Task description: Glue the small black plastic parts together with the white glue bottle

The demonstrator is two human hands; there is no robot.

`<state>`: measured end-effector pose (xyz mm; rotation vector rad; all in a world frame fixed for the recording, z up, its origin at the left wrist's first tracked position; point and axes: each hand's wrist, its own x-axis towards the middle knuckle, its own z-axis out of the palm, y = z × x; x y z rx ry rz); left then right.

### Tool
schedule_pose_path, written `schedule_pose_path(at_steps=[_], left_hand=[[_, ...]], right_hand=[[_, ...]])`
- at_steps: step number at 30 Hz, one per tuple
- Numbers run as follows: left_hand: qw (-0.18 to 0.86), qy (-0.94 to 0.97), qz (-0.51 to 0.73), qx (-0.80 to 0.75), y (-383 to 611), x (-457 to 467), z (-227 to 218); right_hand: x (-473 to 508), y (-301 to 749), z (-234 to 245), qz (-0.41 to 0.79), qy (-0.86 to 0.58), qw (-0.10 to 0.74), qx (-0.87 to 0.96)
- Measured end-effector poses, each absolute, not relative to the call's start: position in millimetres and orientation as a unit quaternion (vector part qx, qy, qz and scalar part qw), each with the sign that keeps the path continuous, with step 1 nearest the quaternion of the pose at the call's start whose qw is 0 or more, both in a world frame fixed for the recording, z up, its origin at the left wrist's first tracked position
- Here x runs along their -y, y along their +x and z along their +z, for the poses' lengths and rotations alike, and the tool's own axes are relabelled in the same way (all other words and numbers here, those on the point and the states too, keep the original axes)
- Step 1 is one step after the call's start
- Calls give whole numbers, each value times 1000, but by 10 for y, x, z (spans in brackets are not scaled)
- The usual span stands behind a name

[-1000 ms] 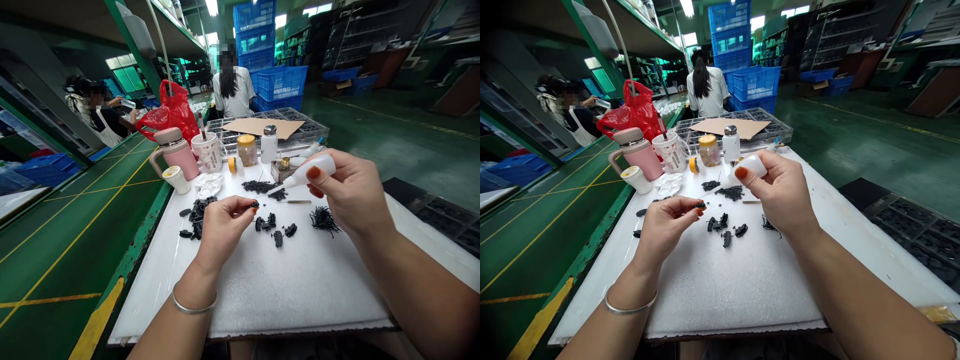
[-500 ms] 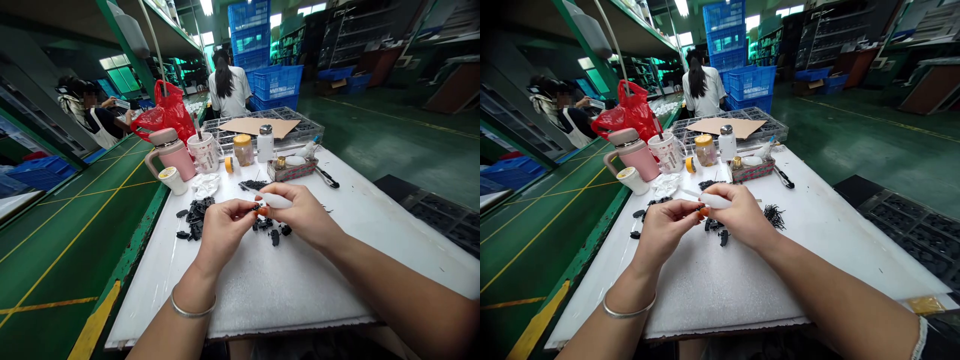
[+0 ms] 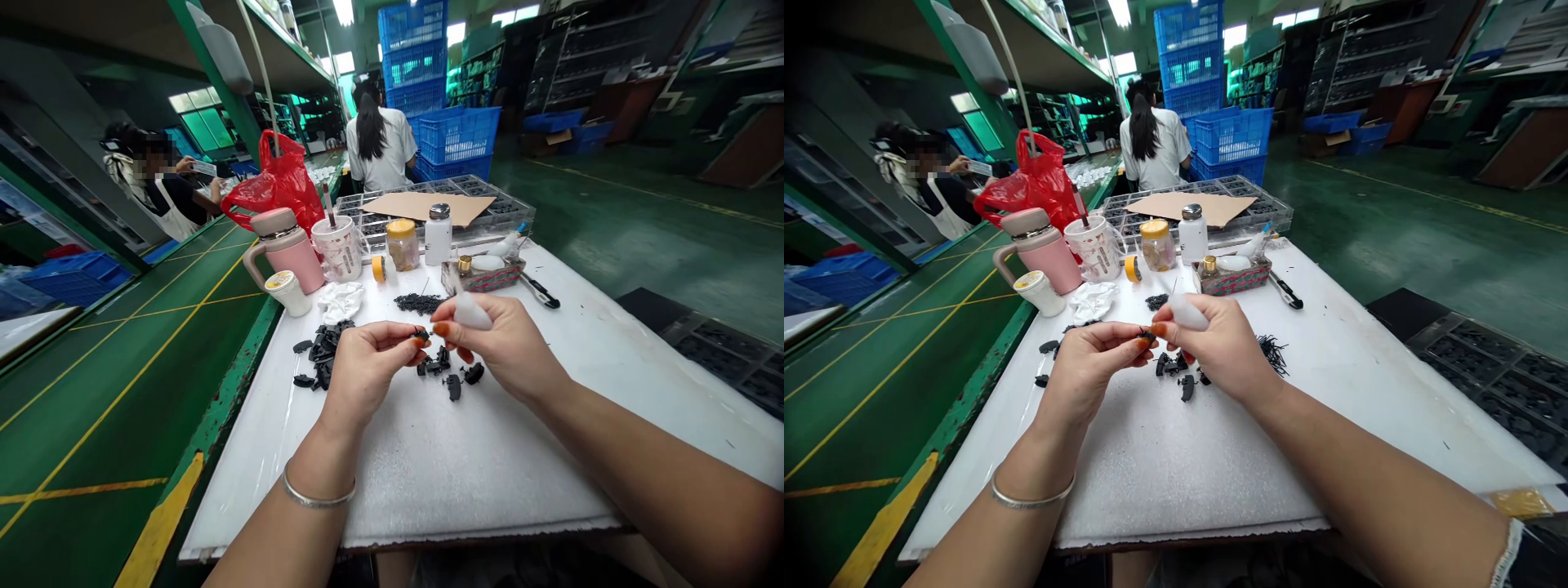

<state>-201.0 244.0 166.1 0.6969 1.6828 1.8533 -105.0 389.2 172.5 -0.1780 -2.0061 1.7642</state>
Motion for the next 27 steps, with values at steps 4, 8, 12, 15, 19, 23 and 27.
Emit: schedule_pose_path(at_steps=[4,8,12,15,19,23,27], left_hand=[[253,263,683,-633,-2012,-2450,1664],[225,277,669,-652,-2021,-2466,1661],[192,293,644,-680,-2028,-2456,1652],[183,297,630,-693,-2028,-2440,1651],[174,304,621,-701,-2019,-2432,1654],[170,305,610,-711,-2009,-2436,1656],[167,305,607,-715,-2012,-2443,1664]], right_hand=[[-3948,-1028,1807,684,-70,238,686],[-4102,-1003,1907,638,-84,226,731],[-4267,-943,1968,632,-91,194,745],[-4319,-900,1988,604,-101,263,745],[-4309,-886,1990,595,-96,365,709],[-4287,-912,1955,586,-93,383,709],[-4274,-932,1920,560,-97,377,731]])
